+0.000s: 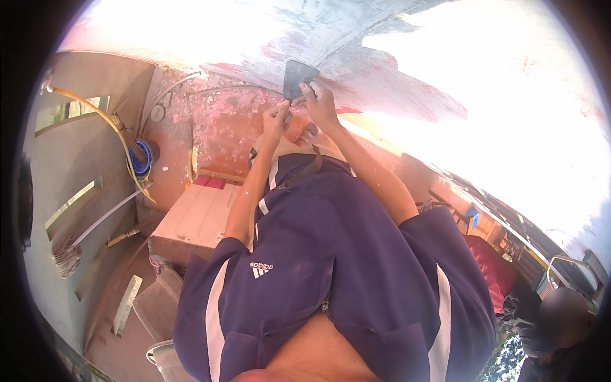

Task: The person applies a grey plaster-like material to a ceiling using a trowel, smoothing the surface in repeated strokes. The person works on a large area of the ceiling, moving the trowel back and forth to spread and level the material.

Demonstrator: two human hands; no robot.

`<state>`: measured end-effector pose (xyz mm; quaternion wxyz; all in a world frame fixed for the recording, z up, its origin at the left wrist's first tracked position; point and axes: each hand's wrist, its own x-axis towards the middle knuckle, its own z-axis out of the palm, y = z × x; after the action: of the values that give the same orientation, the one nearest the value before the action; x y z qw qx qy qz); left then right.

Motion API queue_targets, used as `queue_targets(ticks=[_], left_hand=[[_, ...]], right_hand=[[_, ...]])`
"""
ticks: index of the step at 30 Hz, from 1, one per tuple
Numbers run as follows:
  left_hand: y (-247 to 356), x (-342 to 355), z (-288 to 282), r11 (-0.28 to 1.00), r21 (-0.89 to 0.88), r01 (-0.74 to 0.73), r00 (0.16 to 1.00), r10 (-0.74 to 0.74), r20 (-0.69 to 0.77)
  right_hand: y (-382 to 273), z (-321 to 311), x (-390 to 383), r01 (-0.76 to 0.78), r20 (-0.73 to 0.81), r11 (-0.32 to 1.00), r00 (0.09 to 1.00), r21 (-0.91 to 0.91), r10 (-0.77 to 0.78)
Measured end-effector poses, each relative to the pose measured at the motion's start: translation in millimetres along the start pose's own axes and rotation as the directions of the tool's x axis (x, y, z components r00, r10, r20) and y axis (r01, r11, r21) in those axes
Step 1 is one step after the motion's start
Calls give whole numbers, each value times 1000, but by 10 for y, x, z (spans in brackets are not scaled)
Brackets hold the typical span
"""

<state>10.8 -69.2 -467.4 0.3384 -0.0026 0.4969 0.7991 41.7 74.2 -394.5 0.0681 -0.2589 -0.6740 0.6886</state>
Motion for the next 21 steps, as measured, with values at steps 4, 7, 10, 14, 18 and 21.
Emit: queue_targets(ticks=[4, 7, 10, 14, 18, 21], left_hand=[[14, 6, -8, 999, 37, -24, 999, 23, 29], [43, -2, -28, 995, 70, -65, 998, 64, 15], [10, 70, -68, 999, -34, 27, 997, -25, 69], [-136, 213, -82, 998, 8, -66, 993, 65, 94], [-190, 197, -63, 996, -87, 18, 993, -7, 118], [-119, 164, -17, 1000, 19, 5, 998, -6, 60]], right_hand=[[22, 45, -51, 82, -63, 986, 994, -144, -92], [64, 102, -63, 43, -116, 992, 992, -121, -57], [97, 113, -18, 73, -122, 990, 989, -123, -88], [77, 63, 22, 77, -118, 984, 988, -158, -96], [10, 78, -25, 73, -162, 991, 983, -109, -90], [-66, 92, -29, 101, -147, 983, 981, -150, -123]])
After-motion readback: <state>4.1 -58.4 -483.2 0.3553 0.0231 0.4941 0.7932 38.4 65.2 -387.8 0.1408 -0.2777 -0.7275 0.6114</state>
